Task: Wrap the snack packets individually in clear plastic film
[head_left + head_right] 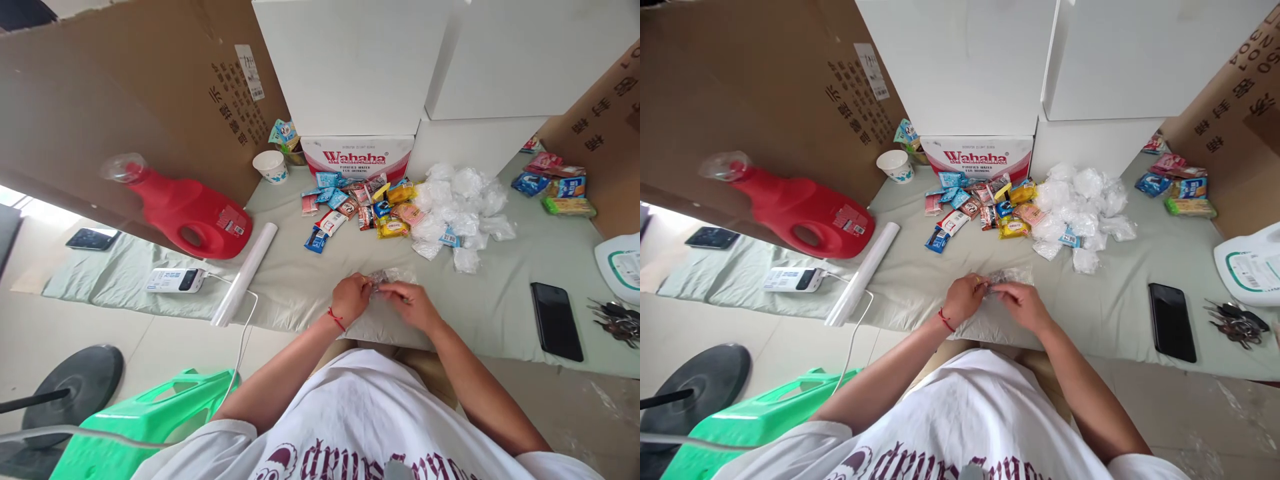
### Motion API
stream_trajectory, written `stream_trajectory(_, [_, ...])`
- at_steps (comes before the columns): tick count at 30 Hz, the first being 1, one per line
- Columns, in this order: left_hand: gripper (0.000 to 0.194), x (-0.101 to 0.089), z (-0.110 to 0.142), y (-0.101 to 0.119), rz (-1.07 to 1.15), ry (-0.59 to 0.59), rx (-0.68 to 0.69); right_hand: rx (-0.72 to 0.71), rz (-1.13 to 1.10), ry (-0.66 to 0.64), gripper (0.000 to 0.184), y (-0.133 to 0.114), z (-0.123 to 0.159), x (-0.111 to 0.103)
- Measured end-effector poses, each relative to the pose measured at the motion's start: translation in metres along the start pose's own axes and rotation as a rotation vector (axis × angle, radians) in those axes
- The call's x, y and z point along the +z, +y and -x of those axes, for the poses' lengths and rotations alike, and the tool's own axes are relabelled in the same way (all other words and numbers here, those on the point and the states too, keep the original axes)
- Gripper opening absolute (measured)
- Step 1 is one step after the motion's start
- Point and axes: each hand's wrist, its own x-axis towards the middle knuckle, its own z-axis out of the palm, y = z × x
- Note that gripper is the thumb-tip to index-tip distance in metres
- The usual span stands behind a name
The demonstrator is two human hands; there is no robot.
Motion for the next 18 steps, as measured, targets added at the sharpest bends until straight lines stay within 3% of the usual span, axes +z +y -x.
stream_trajectory(2, [0.028, 0.005, 0.0, 0.001, -0.057, -0.001, 0.015, 0.108, 0.12, 0.234, 0.04, 0.008, -0.001, -0.012])
stream_trajectory(4, [0.023, 0.01, -0.001, 0.0, -0.07, 0.033, 0.011, 0.222, 0.3, 0.376, 0.05, 0.018, -0.006, -0.019])
stream_trajectory(6, [0.027, 0.013, -0.004, -0.002, -0.055, 0.121, -0.057, 0.293, 0.426, 0.324, 0.054, 0.026, -0.011, -0.02])
stream_trajectory(9, [0.06, 0.012, -0.009, -0.007, -0.032, 0.193, -0.216, 0.299, 0.425, 0.212, 0.023, 0.032, -0.015, -0.019])
stream_trajectory(11, [0.055, 0.008, -0.011, -0.011, -0.022, 0.129, -0.256, 0.266, 0.361, 0.193, 0.012, 0.031, -0.013, -0.022])
stream_trajectory(15, [0.036, 0.005, -0.012, -0.012, -0.032, 0.042, -0.185, 0.326, 0.113, 0.115, 0.017, 0.015, -0.008, -0.031])
stream_trajectory(18, [0.029, 0.008, -0.013, -0.005, -0.019, 0.024, -0.17, 0.267, 0.154, 0.175, 0.015, -0.003, -0.008, -0.023])
